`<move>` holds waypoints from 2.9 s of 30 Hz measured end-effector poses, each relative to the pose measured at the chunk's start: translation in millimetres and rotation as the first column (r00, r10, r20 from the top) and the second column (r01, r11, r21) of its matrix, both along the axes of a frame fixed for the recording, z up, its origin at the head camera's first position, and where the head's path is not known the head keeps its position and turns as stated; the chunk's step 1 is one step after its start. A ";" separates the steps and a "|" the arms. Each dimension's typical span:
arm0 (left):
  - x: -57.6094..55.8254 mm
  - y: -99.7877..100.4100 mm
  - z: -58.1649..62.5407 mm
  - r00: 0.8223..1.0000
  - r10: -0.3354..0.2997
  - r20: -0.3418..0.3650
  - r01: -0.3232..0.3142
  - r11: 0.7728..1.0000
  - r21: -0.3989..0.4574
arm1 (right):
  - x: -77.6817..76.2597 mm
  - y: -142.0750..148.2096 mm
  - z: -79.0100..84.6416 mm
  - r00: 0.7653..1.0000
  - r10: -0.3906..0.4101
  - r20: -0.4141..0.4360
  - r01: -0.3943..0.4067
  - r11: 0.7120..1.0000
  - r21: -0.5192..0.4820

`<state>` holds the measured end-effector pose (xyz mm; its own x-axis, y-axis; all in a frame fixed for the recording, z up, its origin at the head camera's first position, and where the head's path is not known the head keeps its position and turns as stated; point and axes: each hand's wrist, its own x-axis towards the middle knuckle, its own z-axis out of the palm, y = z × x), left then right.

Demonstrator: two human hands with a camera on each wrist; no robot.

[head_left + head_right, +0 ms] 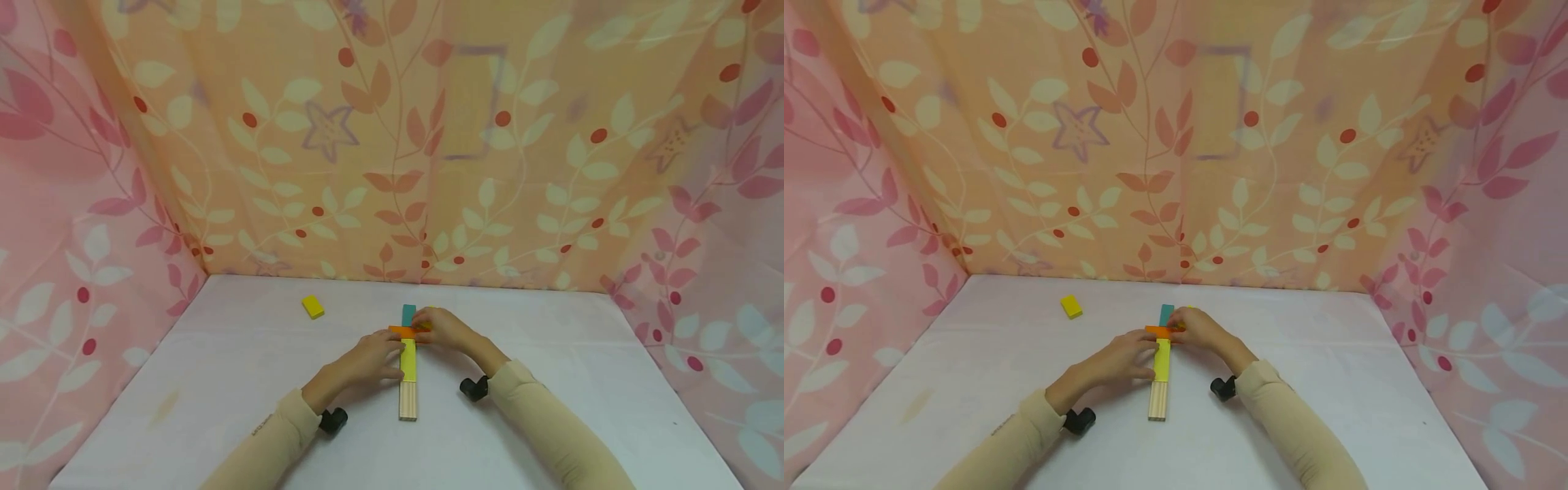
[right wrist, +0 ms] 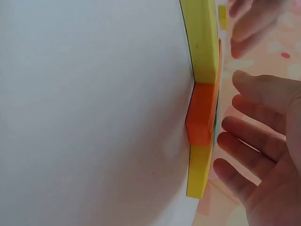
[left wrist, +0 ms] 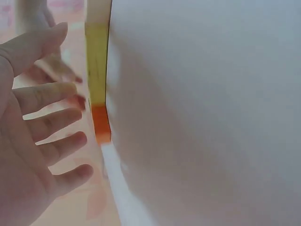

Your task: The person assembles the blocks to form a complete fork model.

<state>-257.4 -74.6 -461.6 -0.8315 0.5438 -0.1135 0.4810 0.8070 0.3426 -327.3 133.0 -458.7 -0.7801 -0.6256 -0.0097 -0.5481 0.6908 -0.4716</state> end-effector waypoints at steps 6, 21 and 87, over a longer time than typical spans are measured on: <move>-10.6 -26.3 -0.8 0.994 0.102 0.023 -0.104 0.990 0.091 | 15.1 1.3 -4.6 1.000 0.014 0.011 -0.014 1.000 -0.014; -30.6 -71.6 -4.2 0.966 0.259 -0.018 -0.254 0.955 0.152 | 49.6 4.3 -6.2 0.998 0.048 -0.043 -0.048 0.999 0.001; -82.7 -161.7 -11.7 0.889 0.455 0.061 -0.456 0.863 0.219 | 72.3 -1.9 -5.9 0.991 0.112 -0.073 -0.092 0.967 0.236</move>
<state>-340.1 -236.3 -473.3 -0.9923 0.1161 -0.0423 0.0751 0.8388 0.5393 -255.0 131.1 -464.6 -0.7167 -0.6901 -0.1001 -0.6522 0.7142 -0.2540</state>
